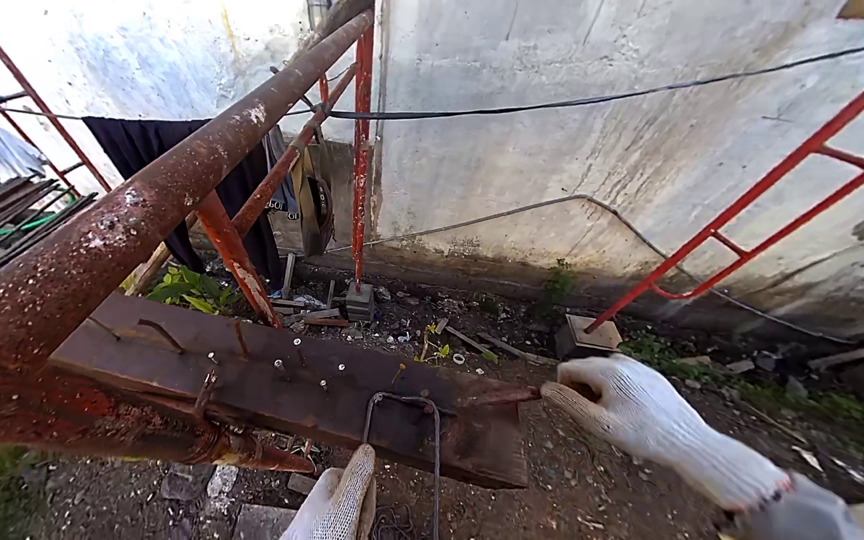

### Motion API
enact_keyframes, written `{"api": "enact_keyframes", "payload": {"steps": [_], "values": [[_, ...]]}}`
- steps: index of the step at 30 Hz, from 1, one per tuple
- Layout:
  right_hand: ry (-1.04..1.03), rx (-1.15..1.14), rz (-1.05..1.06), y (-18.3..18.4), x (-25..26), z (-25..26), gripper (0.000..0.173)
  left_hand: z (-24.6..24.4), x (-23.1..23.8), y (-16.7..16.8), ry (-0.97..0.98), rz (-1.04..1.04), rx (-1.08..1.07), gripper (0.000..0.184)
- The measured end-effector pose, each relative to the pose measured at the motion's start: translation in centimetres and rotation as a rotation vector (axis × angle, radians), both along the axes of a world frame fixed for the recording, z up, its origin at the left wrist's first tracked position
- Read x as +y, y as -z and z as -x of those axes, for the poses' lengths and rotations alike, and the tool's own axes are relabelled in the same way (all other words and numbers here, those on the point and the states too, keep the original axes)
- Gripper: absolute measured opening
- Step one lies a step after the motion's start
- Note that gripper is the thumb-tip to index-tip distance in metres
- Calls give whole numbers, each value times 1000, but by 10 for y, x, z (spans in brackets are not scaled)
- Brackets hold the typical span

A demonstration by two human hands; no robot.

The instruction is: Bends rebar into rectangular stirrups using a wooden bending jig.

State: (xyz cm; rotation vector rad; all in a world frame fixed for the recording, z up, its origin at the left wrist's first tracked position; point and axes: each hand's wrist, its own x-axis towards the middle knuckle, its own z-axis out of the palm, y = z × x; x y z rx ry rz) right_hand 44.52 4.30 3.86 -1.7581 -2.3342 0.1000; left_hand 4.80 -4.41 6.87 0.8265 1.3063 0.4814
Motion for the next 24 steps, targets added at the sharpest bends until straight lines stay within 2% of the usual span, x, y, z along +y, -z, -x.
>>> {"api": "enact_keyframes", "payload": {"steps": [2, 3, 7, 10, 18, 24], "values": [[-185, -83, 8, -8, 38, -3, 54, 12, -2, 36, 57, -92, -72, 60], [-280, -114, -4, -11, 56, -2, 53, 13, -3, 43, 63, -113, -71, 62], [-581, -199, -27, -29, 117, 21, 52, 14, -8, 37, 55, -118, 11, 61], [-717, -283, 11, -44, 147, 47, 57, 9, -6, 37, 70, -132, 79, 65], [-904, -413, 132, -52, 192, 101, 61, 7, -7, 33, 83, -135, 209, 69], [-881, -421, 234, -50, 191, 95, 61, 7, -12, 21, 63, -135, 229, 65]]}}
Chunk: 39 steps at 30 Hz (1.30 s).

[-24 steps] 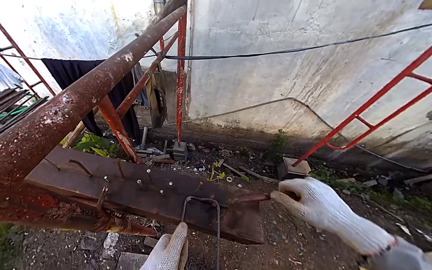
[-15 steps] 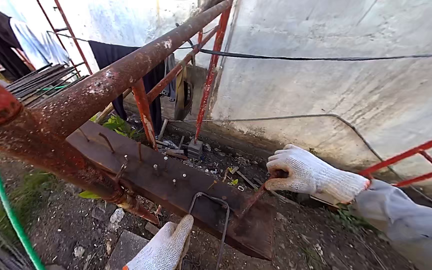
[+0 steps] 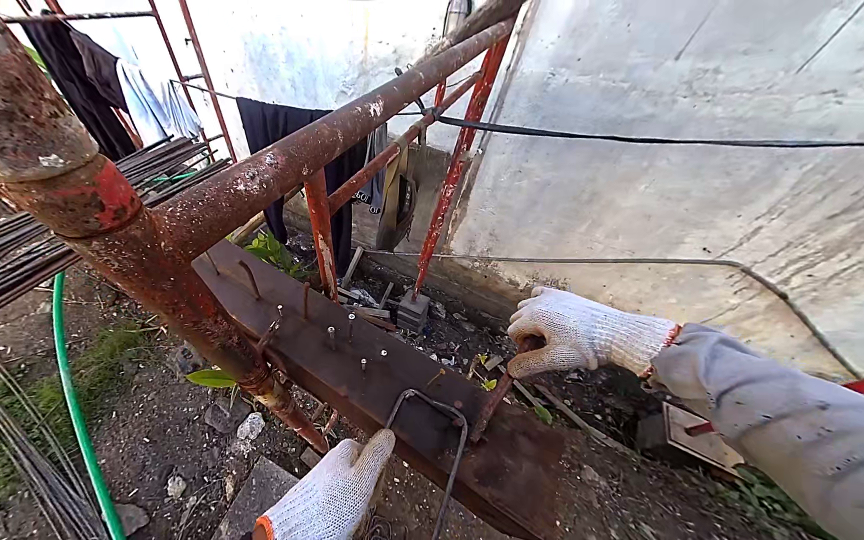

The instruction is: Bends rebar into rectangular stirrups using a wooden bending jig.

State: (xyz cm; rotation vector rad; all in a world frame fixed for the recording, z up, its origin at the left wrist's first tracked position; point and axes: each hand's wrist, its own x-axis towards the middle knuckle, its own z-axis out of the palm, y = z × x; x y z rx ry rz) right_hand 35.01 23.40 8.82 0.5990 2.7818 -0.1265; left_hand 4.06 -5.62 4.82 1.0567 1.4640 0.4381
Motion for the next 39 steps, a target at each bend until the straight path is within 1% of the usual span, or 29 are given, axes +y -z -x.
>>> {"api": "enact_keyframes", "payload": {"steps": [4, 7, 10, 13, 16, 21, 24, 27, 29, 31, 33, 34, 35, 36, 39], "values": [[20, 76, -32, 13, -6, -14, 59, -3, 4, 14, -6, -16, -26, 66], [43, 133, -49, 21, -15, -25, 59, -3, 8, 24, -5, -13, -3, 67], [35, 204, -145, 23, -24, -31, 55, -6, 7, 25, -16, -43, 39, 68], [-13, 209, -253, 26, -30, -37, 54, -6, 6, 27, -30, -62, 103, 72], [22, 184, -315, 23, -40, -36, 55, -7, 6, 23, -22, -64, 153, 72], [81, 170, -390, 20, -58, -40, 57, -11, 5, 15, -32, -73, 164, 68], [223, 216, -407, 30, -88, -51, 53, -11, 6, 12, -41, -65, 156, 67], [428, 325, -442, 44, -137, -63, 57, -14, 6, 13, -72, -69, 132, 65], [583, 374, -477, 50, -176, -62, 59, -15, 6, 13, -80, -76, 123, 64], [804, 357, -480, 55, -225, -51, 66, -16, 5, 13, -96, -93, 96, 62], [1044, 337, -438, 57, -281, -26, 75, -16, 3, 17, -106, -117, 79, 61], [1143, 321, -379, 55, -301, -15, 78, -15, 4, 19, -113, -125, 81, 62], [1202, 310, -341, 55, -310, -9, 80, -15, 5, 22, -118, -133, 85, 62], [1212, 303, -335, 57, -311, -9, 80, -15, 5, 25, -126, -140, 80, 63], [1108, 293, -344, 62, -294, -26, 77, -14, 7, 29, -124, -137, 45, 62]]}}
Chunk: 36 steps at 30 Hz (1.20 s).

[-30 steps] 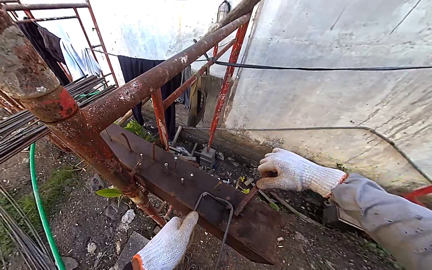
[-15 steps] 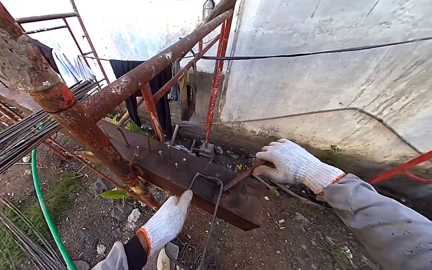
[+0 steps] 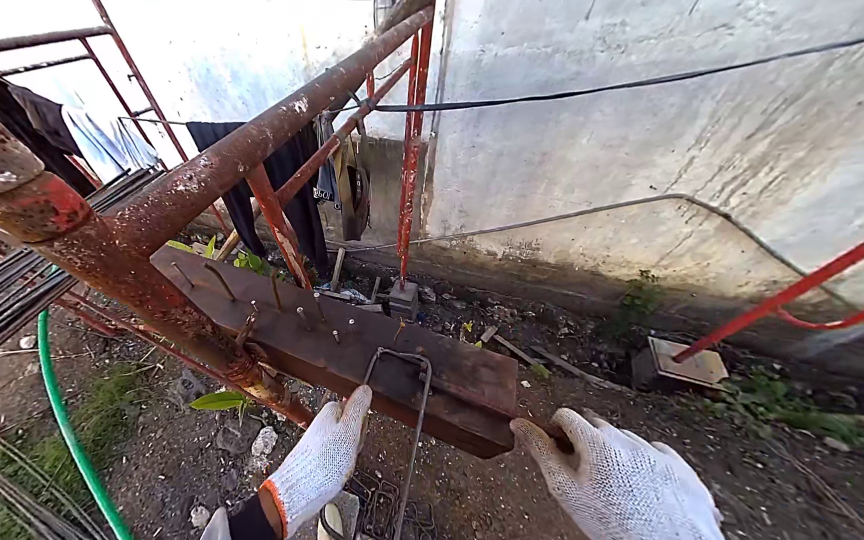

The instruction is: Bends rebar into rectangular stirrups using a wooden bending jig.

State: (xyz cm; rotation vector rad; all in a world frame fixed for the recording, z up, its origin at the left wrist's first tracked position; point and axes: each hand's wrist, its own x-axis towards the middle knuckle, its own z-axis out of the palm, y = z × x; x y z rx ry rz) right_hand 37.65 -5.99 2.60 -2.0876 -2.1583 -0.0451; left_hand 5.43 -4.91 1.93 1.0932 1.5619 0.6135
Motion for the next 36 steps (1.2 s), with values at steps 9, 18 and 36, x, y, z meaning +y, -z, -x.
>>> {"api": "enact_keyframes", "payload": {"steps": [9, 18, 36], "values": [[-101, -40, -19, 2, 20, -15, 73, 4, 1, 2, 19, 30, -81, 63], [73, -54, -314, 20, 1, 9, 72, 4, 0, 2, 5, 48, -241, 62], [407, 70, 202, -41, -43, 75, 73, 9, -7, -69, 136, 161, -205, 57]]}}
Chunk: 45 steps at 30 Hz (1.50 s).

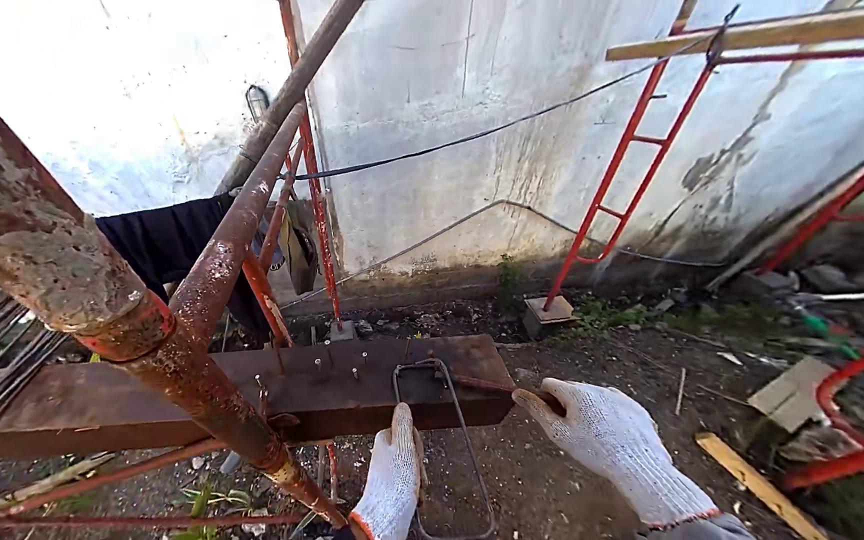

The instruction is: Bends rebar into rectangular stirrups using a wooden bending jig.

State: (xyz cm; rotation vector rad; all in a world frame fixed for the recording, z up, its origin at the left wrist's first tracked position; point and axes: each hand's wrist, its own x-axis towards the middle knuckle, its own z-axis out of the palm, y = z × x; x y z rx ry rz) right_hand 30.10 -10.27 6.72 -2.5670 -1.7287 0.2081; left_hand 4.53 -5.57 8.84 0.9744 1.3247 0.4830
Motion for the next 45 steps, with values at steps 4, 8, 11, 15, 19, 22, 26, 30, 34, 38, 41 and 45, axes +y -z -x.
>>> {"api": "enact_keyframes", "payload": {"steps": [4, 8, 11, 15, 19, 22, 26, 30, 34, 38, 41, 45], "values": [[-152, -159, -278, 56, 18, -45, 73, 2, 3, 25, -11, -39, -115, 61], [-165, -174, -310, 59, 16, -45, 74, 1, 3, 20, -26, -29, -78, 62], [-112, -169, -355, 64, 7, -34, 75, -2, 1, 10, -46, -6, -31, 58], [-39, -191, -400, 61, -2, -20, 78, -2, 2, 24, -42, -22, -50, 60], [55, -142, -291, 43, -11, -2, 76, -3, 0, 26, -47, -28, -43, 59], [193, -89, -244, 40, -27, 26, 80, 2, 8, 68, -34, -89, -169, 63], [292, 53, -39, 5, -38, 53, 79, 1, 5, 57, -38, -83, -143, 62], [137, -11, -296, 46, -22, 13, 77, -7, -2, 13, -72, -16, -16, 56], [5, 119, -62, 4, -9, -8, 66, -4, -1, 17, -96, 16, -81, 57], [15, 231, 198, -36, 7, -51, 77, -9, -4, -2, -127, 45, -75, 54], [14, 324, 65, -22, -1, -94, 83, -10, -6, 2, -167, 27, -82, 52], [-19, 788, -184, -13, -20, -33, 46, 7, -2, 67, -141, -118, -225, 46]]}}
